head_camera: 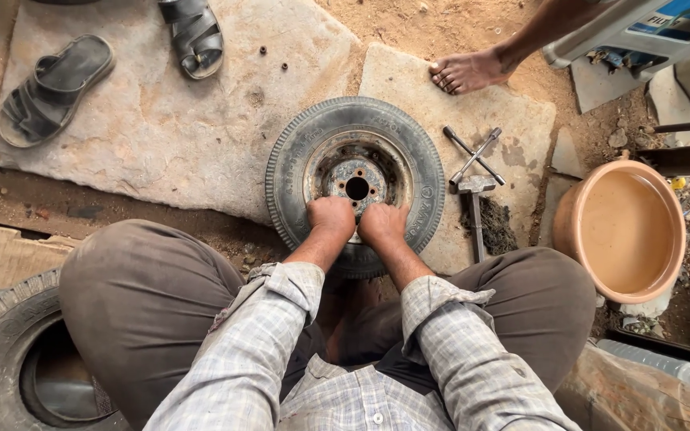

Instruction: Disassembling a small wheel and tire to repair or replace components using manual tools.

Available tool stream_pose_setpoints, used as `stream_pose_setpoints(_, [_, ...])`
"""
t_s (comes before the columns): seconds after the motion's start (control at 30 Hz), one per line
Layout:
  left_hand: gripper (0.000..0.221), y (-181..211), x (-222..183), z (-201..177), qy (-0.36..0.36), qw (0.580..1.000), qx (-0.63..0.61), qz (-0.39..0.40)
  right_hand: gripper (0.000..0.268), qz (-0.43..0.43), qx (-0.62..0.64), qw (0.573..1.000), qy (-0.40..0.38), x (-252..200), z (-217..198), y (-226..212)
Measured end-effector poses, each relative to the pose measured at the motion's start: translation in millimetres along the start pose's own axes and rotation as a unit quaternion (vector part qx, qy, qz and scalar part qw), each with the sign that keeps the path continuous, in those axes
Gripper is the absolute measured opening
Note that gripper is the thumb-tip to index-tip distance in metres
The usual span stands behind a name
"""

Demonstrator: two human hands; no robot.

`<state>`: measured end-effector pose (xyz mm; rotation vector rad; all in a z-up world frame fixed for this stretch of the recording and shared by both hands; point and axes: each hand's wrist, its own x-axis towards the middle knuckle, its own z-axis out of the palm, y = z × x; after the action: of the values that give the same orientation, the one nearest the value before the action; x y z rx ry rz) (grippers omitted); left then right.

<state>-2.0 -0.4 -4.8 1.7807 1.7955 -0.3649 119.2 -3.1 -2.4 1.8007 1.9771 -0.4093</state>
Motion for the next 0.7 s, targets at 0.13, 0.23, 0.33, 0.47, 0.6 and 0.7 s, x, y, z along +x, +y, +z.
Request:
stream_pose_setpoints(0.13, [0.018,-1,2,-7,0.009,1.0,-0.015,-0.004,0.015,0.018,0.044,0.998,0.029,9,-3,4])
stream_pose_setpoints(0.23, [0.018,-2,-4,-9,-0.01,1.0,-0.015,0.0,0.02,0.073,0.098,0.992,-0.018,18,-15,14])
stream_pose_setpoints(0.33, [0.019,-2,-8,-12,-0.028,0.999,0.01,0.012,0.025,0.099,0.371,0.921,-0.057,8,-52,29])
stream_pose_setpoints(0.47, [0.019,-1,-1,-9,-0.014,1.0,-0.005,0.009,0.02,-0.026,0.701,0.703,-0.113,-8,-86,47])
stream_pose_setpoints(0.6, [0.018,-4,-7,-12,-0.009,1.0,-0.016,0.004,0.028,-0.081,0.821,0.545,-0.149,-24,-105,49])
stream_pose_setpoints(0.7, [0.019,-2,-10,-16,-0.017,1.0,-0.009,0.004,0.031,-0.156,0.84,0.494,-0.16,-23,-108,51])
